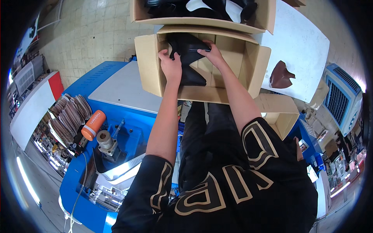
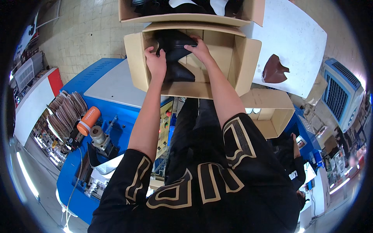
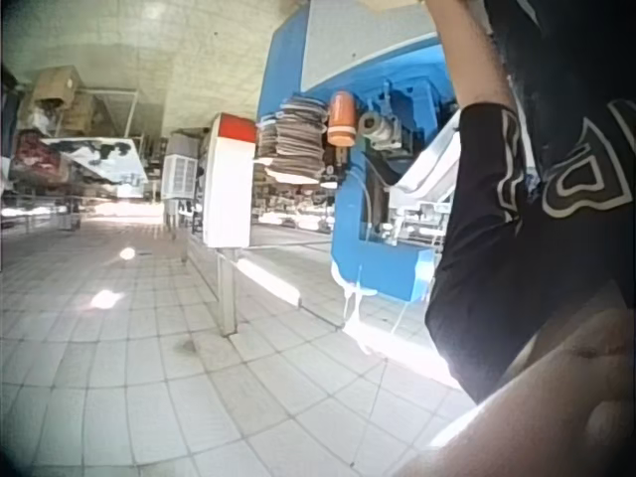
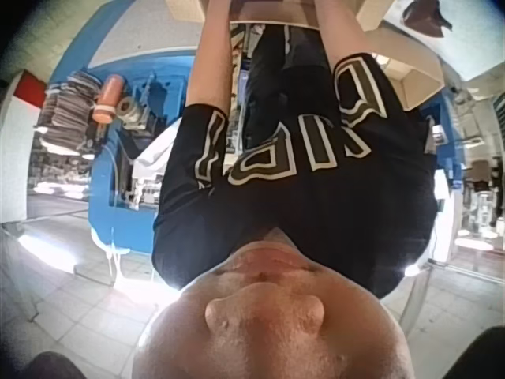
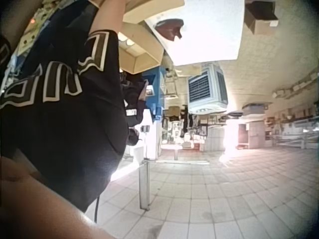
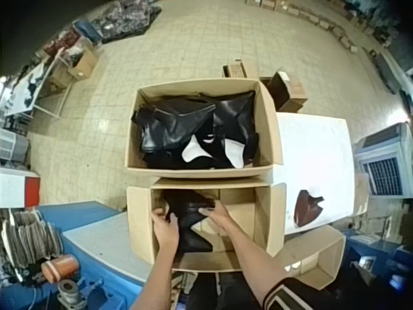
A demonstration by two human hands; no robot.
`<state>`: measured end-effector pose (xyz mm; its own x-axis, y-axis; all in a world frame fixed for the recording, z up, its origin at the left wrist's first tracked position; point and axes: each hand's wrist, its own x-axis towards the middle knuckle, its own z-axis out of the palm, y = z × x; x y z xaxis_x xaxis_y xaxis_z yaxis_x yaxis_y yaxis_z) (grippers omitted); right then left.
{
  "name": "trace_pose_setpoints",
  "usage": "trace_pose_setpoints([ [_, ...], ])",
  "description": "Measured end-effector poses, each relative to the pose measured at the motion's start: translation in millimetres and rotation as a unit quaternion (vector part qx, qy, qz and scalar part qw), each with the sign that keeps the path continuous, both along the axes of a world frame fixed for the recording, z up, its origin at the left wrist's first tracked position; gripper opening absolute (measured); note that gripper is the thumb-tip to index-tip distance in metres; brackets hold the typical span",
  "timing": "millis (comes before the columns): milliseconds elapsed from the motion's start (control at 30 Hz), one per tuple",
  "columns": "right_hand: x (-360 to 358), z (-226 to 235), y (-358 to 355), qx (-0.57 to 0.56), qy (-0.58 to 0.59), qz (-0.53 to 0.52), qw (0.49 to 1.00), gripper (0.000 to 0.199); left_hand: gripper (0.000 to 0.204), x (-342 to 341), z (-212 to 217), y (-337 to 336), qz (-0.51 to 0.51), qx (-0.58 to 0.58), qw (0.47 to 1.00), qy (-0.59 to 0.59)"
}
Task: Using a heat-press machine to shape and fuse shoe upper components.
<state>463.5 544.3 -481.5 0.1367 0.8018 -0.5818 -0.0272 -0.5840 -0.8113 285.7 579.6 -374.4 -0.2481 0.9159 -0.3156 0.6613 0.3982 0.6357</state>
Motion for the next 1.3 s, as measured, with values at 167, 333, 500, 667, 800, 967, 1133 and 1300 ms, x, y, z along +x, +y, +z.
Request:
trace_pose_setpoints([
  [167,-14,14,-1,-0.038,0.066,-0.002,0.997,0.075,0.063,-15,7,-19,-0.082,0.006,0.995,0.055],
  [333,16,-5,-24,-0.087,0.129,0.001,0.988,0.066,0.063,13,19,-31,-0.173,-0.018,0.984,0.029],
  [500,15,-16,-34,-0.107,0.097,0.004,0.989,0.057,0.038,11,4,6,-0.183,-0.06,0.981,-0.011],
  [667,-1,-9,-24,-0.104,0.095,0.01,0.99,0.057,0.047,-16,-19,37,-0.146,-0.181,0.972,-0.032],
  [800,11,-23,-34,-0.095,0.071,0.008,0.993,0.051,0.07,-4,-22,42,-0.19,-0.267,0.938,-0.112],
  [967,11,-34,-33,-0.086,0.064,0.053,0.993,0.064,0.102,-2,-3,42,-0.127,-0.404,0.887,-0.185],
  [1133,1,-40,-11,-0.072,-0.067,0.002,0.995,0.06,0.079,-4,6,52,-0.173,-0.136,0.975,-0.027],
  [1300,-19,-9,6,-0.044,-0.036,0.019,0.998,0.069,0.034,3,36,35,-0.156,0.11,0.981,0.008],
])
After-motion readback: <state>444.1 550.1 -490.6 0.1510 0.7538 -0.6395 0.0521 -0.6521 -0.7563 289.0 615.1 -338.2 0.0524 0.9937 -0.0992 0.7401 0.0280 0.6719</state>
